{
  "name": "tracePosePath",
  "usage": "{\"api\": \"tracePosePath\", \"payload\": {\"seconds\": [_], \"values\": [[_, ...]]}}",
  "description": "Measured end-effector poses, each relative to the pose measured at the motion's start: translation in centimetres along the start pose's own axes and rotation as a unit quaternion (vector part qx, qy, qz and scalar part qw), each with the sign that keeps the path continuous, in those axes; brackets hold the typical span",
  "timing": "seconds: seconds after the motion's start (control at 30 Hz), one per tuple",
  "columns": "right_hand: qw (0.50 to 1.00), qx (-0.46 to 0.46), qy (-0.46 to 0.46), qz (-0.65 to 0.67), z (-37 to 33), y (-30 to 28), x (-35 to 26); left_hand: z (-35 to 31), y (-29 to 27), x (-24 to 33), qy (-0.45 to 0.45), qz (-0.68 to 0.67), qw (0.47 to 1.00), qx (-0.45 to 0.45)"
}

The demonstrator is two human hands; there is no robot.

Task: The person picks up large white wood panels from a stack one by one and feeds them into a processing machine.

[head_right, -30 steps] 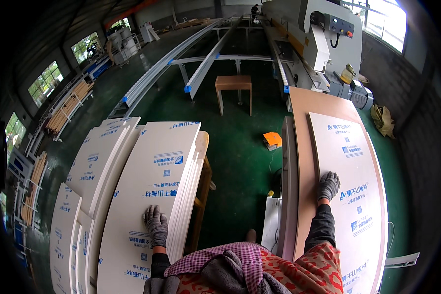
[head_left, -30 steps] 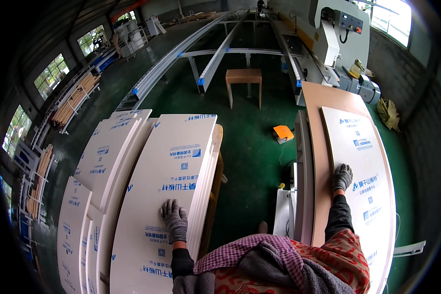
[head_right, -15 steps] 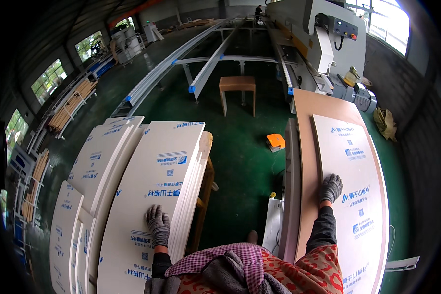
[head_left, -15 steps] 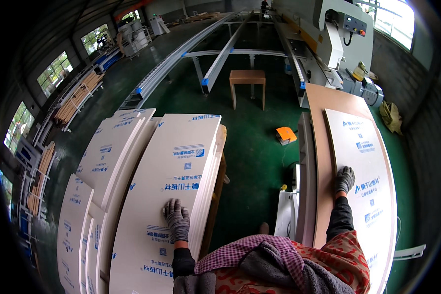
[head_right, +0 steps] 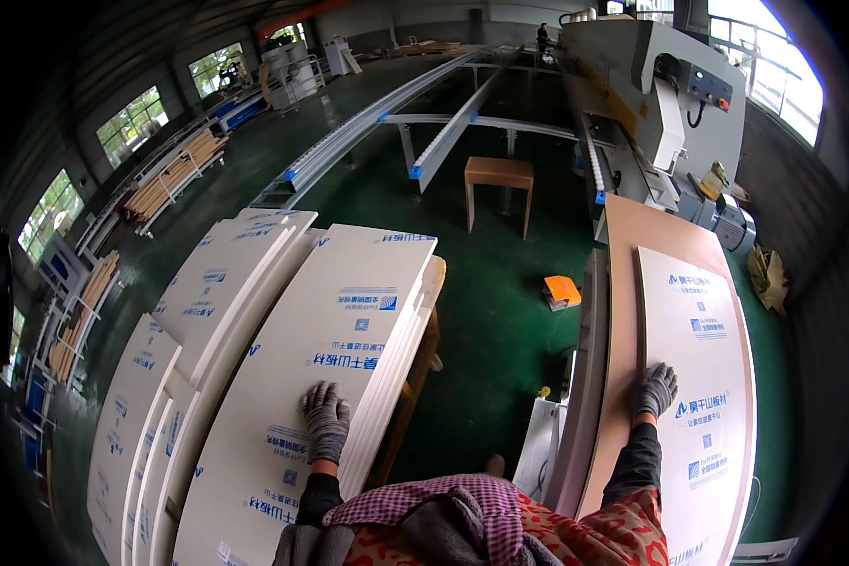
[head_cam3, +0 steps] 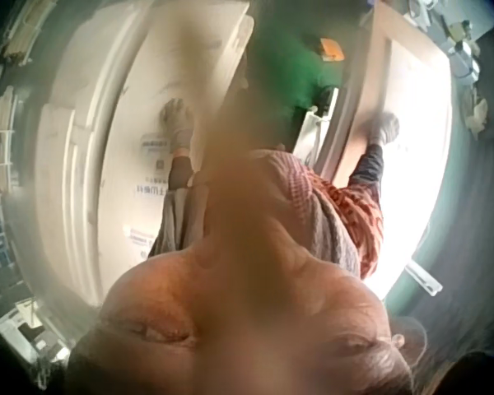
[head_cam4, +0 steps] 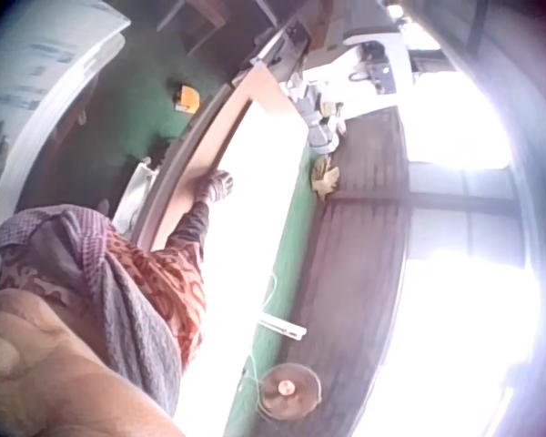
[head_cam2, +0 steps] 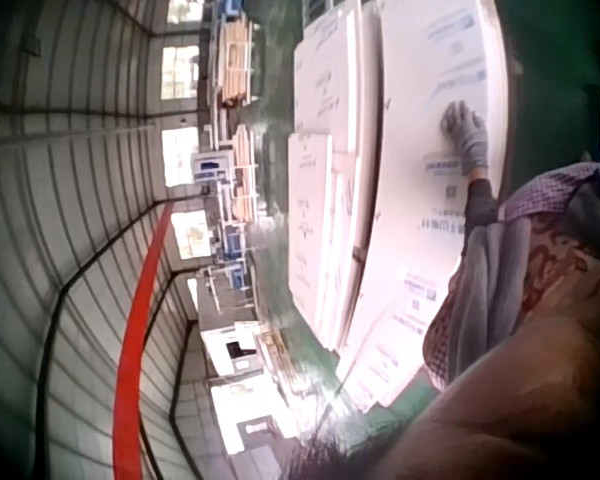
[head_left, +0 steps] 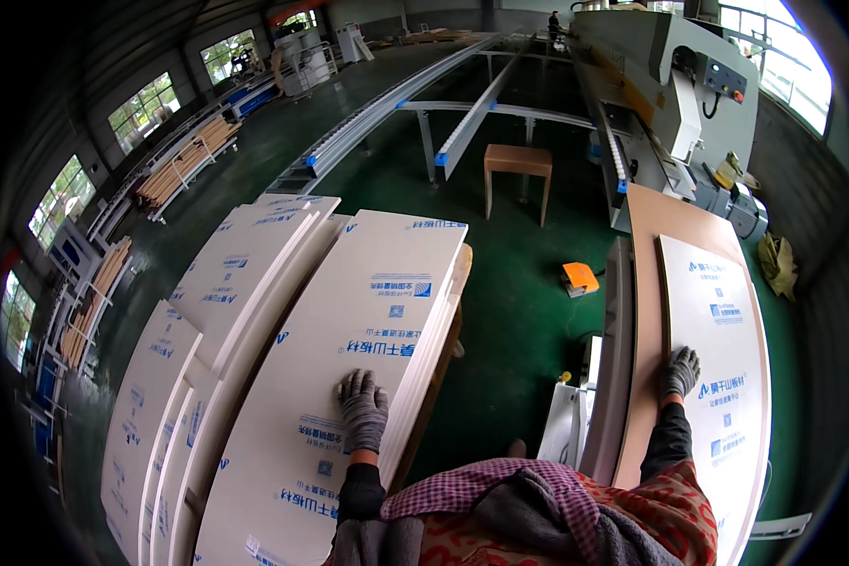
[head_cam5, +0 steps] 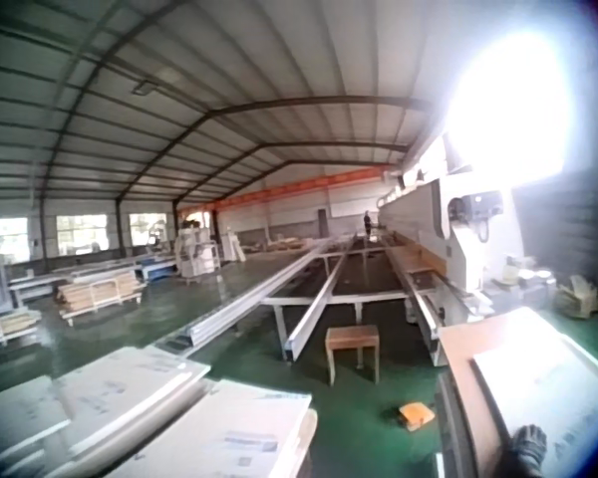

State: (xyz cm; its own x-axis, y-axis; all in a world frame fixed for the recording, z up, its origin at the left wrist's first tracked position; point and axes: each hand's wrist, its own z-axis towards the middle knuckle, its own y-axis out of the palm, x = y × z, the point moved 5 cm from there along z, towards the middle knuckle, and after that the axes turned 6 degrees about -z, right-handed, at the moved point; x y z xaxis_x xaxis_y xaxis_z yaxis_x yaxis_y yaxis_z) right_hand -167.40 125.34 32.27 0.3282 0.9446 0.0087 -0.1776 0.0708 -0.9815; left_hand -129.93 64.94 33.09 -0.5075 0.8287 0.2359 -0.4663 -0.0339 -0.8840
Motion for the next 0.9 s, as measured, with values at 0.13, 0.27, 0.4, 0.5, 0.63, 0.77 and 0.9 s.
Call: {"api": "tracePosePath", "payload": {"seconds": [0.13, 0.27, 0.4, 0.5, 0.63, 0.77, 0.9], "values": [[0.999, -0.038, -0.024, -0.027, -1.9, -1.3, -1.0, -0.2, -0.3, -0.2, -0.004, -0.004, 1.0, 0.001], [0.998, -0.046, -0.035, -0.03, -2.3, -0.3, -0.3, 0.0, -0.5, 0.2, -0.003, -0.009, 1.0, -0.01], [0.997, -0.058, -0.047, -0.025, -2.8, 0.8, -0.2, -0.2, -0.6, -0.2, -0.004, -0.014, 1.0, -0.006], [0.997, -0.059, -0.05, -0.016, -2.7, 1.5, 0.2, -0.1, -0.9, 0.1, -0.001, -0.017, 1.0, -0.018], [0.996, -0.074, -0.05, -0.011, -3.2, 0.6, -0.4, -0.2, -0.8, 0.0, 0.007, -0.012, 1.0, -0.011], [0.995, -0.078, -0.052, -0.015, -3.3, 0.8, -0.4, -0.1, -0.8, 0.0, 0.013, -0.024, 1.0, -0.015], [0.993, -0.098, -0.071, -0.015, -2.0, 1.0, -0.2, 0.0, -0.9, 0.4, 0.003, -0.026, 1.0, -0.008]]}}
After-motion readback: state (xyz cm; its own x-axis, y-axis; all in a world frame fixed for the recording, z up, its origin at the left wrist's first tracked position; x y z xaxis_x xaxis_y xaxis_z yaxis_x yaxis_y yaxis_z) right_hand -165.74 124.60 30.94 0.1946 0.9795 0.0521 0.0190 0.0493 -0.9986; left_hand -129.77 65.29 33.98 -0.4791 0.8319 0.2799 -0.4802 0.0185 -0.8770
